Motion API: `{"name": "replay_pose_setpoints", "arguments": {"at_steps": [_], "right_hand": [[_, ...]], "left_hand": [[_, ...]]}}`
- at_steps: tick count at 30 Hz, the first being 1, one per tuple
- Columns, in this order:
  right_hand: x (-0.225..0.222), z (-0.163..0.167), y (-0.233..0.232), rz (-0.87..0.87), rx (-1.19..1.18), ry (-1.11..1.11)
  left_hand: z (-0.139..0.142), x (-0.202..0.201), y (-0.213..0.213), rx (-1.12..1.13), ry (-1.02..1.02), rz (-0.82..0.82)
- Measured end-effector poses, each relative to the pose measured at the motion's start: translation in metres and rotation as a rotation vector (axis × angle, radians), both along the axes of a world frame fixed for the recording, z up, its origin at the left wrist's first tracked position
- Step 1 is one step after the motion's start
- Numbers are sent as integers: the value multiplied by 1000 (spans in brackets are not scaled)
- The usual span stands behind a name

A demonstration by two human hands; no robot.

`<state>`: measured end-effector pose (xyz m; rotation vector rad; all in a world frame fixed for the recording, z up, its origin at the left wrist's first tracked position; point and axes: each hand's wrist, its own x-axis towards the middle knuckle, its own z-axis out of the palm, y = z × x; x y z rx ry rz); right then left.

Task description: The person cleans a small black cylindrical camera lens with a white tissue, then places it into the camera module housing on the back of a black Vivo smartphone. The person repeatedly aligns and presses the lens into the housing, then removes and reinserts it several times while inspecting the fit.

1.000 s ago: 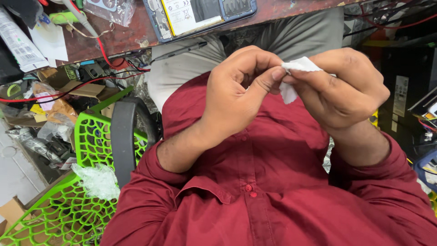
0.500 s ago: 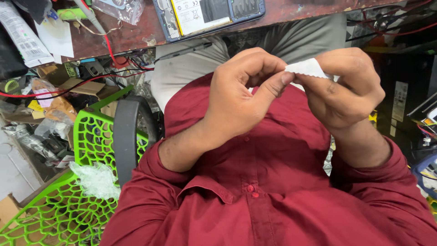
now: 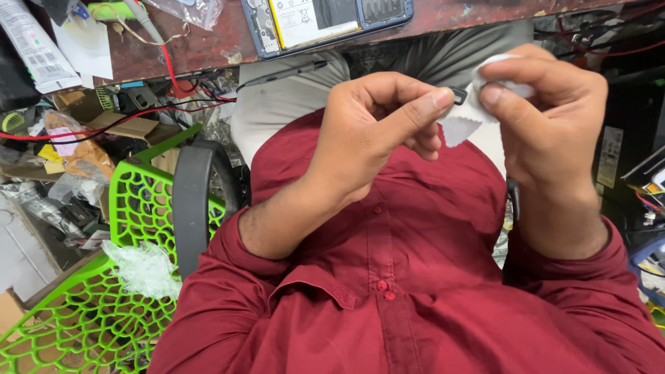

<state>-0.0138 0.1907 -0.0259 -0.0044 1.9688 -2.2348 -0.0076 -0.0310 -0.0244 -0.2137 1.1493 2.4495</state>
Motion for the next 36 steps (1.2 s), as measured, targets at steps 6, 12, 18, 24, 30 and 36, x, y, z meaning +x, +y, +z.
{"name": "replay_pose_setpoints", "arguments": {"at_steps": [6,12,18,24,30,36], "right_hand": [[-2,1,-1,70,-216,-110],[8,-2,5,93,-78,-20],[9,-10,15,129,-221,-84],[10,-10,18,135,-200,-78],[7,9,7,40,-85,-72],[3,48,-27,171,873,766]], "left_hand": [[2,0,3,-50,14,-13],[3,0,9,-90,55,-30],[4,1,11,-148,146,-49],[-3,5,13,-116,184,-17],[-23,9,16,115,175,202],[-25,4,25,540,79,93]]}}
